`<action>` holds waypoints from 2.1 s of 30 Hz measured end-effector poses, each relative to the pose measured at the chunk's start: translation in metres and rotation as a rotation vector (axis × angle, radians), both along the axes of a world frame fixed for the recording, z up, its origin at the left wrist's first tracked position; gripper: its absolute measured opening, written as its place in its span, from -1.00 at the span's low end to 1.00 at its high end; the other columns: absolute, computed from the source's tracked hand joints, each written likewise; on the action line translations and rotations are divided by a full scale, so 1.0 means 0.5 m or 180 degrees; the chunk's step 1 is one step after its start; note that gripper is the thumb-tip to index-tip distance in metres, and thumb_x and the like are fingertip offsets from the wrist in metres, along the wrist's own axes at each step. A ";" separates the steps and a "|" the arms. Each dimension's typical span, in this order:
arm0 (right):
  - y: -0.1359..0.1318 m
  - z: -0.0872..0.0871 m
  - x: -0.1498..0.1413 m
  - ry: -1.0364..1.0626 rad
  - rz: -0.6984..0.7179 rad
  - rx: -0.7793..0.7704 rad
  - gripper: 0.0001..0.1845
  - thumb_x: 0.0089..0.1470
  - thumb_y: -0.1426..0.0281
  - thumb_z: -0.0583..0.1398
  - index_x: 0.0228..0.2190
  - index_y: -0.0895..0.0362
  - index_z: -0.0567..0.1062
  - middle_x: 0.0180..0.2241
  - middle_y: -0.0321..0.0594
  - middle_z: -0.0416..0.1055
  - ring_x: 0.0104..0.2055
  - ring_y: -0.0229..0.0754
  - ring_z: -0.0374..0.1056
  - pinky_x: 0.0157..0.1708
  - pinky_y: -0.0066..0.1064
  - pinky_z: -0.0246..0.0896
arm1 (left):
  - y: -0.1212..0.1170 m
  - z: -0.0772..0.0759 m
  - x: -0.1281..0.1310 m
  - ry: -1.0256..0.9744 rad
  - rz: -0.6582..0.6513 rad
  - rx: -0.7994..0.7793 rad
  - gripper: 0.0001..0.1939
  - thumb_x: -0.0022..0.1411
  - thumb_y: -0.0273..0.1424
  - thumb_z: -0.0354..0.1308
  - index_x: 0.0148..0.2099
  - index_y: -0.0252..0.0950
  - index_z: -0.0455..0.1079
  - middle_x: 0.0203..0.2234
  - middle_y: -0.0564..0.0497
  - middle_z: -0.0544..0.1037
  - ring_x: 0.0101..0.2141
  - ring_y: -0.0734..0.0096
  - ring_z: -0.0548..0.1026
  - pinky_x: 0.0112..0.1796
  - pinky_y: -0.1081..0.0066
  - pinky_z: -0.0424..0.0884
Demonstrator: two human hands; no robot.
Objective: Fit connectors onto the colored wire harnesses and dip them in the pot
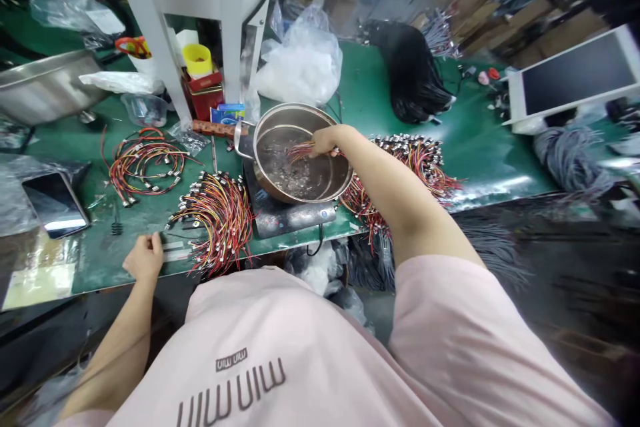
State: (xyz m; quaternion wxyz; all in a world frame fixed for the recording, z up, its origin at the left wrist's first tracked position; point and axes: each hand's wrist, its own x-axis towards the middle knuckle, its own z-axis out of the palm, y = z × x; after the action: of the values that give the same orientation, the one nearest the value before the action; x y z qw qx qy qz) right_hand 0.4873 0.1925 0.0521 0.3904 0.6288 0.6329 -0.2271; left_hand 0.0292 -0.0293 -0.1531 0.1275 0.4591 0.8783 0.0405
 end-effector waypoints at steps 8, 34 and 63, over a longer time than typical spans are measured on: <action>-0.012 -0.010 -0.012 -0.0278 0.0391 0.0440 -0.50 -0.01 0.31 0.30 -0.04 0.32 0.48 -0.26 0.02 0.54 -0.25 -0.05 0.48 -0.30 -0.39 0.35 | -0.002 0.012 0.006 -0.0043 -0.0019 -0.0014 -0.58 0.28 -0.08 -0.07 -0.10 -0.25 0.45 -0.31 -0.15 0.58 -0.26 0.04 0.51 -0.26 0.22 0.33; -0.040 -0.024 -0.017 -0.0346 0.0414 0.0552 -0.55 0.09 0.31 0.20 -0.06 0.37 0.52 -0.10 0.19 0.50 -0.05 0.05 0.46 -0.14 -0.35 0.37 | -0.009 0.000 -0.002 -0.0058 -0.0132 0.0148 -0.56 0.28 -0.07 -0.10 -0.12 -0.26 0.45 -0.32 -0.15 0.58 -0.27 0.06 0.51 -0.29 0.24 0.29; -0.042 -0.011 -0.026 -0.0309 0.0412 0.0516 -0.54 0.13 0.33 0.18 -0.01 0.37 0.47 0.00 0.17 0.45 0.04 0.05 0.41 -0.05 -0.33 0.33 | -0.007 0.010 0.003 -0.0109 -0.0078 0.0071 -0.59 0.27 -0.09 -0.06 -0.11 -0.24 0.45 -0.31 -0.15 0.58 -0.27 0.07 0.51 -0.27 0.24 0.32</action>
State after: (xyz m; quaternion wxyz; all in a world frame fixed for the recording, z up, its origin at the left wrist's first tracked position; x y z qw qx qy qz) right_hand 0.4741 0.1715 0.0466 0.3823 0.6264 0.6688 -0.1188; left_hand 0.0305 -0.0328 -0.1481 0.1378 0.4704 0.8698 0.0566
